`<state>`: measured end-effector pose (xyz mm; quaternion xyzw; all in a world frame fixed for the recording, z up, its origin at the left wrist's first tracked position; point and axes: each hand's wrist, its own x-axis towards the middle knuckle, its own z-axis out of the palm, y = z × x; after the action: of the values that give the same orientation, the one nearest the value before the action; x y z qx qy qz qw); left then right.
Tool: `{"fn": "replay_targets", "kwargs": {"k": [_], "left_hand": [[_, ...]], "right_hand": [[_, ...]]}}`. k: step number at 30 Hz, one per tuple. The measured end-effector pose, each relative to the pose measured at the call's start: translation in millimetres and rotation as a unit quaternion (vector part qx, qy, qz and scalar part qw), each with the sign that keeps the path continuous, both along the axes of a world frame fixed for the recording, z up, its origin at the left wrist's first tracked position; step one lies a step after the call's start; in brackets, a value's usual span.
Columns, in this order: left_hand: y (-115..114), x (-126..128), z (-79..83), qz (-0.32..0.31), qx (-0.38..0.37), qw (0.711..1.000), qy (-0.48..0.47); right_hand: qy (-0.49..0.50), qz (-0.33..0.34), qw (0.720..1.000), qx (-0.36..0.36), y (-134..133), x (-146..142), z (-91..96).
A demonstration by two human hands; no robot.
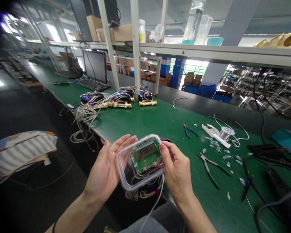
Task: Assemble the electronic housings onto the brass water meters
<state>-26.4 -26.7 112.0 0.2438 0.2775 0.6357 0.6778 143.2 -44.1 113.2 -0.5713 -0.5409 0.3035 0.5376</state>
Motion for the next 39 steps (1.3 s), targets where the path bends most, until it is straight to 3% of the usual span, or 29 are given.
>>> {"fn": "replay_targets", "kwargs": {"k": [4,9,20,24,27,30,34,39], "left_hand": [[-15.4,-6.8,-15.7,0.003,0.012,0.994,0.110],[-35.2,-12.4,-27.7,-0.079,0.021,0.970,0.228],[-38.6,-5.5,-30.7,-0.125,0.033,0.957,0.260],[-45.8,-4.2,-29.8,-0.100,0.073,0.939,0.320],[-57.7,1.8,-33.6,-0.014,0.117,0.915,0.387],[-69.3,9.9,-44.6,0.088,0.197,0.881,0.421],[-79.2,21.3,-62.9,0.068,0.379,0.825,0.413],[-84.9,30.4,-78.2,0.068,0.400,0.810,0.424]], "right_hand": [[-0.024,-0.019,1.000,0.001,-2.9,6.0,-1.5],[-0.009,-0.025,1.000,-0.015,-6.6,16.2,-7.8],[-0.035,-0.023,0.999,-0.020,-10.9,24.7,-10.1],[-0.063,-0.029,0.998,-0.012,-13.8,25.0,-9.4],[-0.054,-0.060,0.996,-0.021,-23.7,23.6,-10.7],[0.101,-0.094,0.988,-0.072,-42.1,20.7,-14.9],[0.399,-0.032,0.908,-0.121,-69.9,16.6,-23.2],[0.519,-0.031,0.844,-0.135,-78.7,16.2,-33.5]]}}
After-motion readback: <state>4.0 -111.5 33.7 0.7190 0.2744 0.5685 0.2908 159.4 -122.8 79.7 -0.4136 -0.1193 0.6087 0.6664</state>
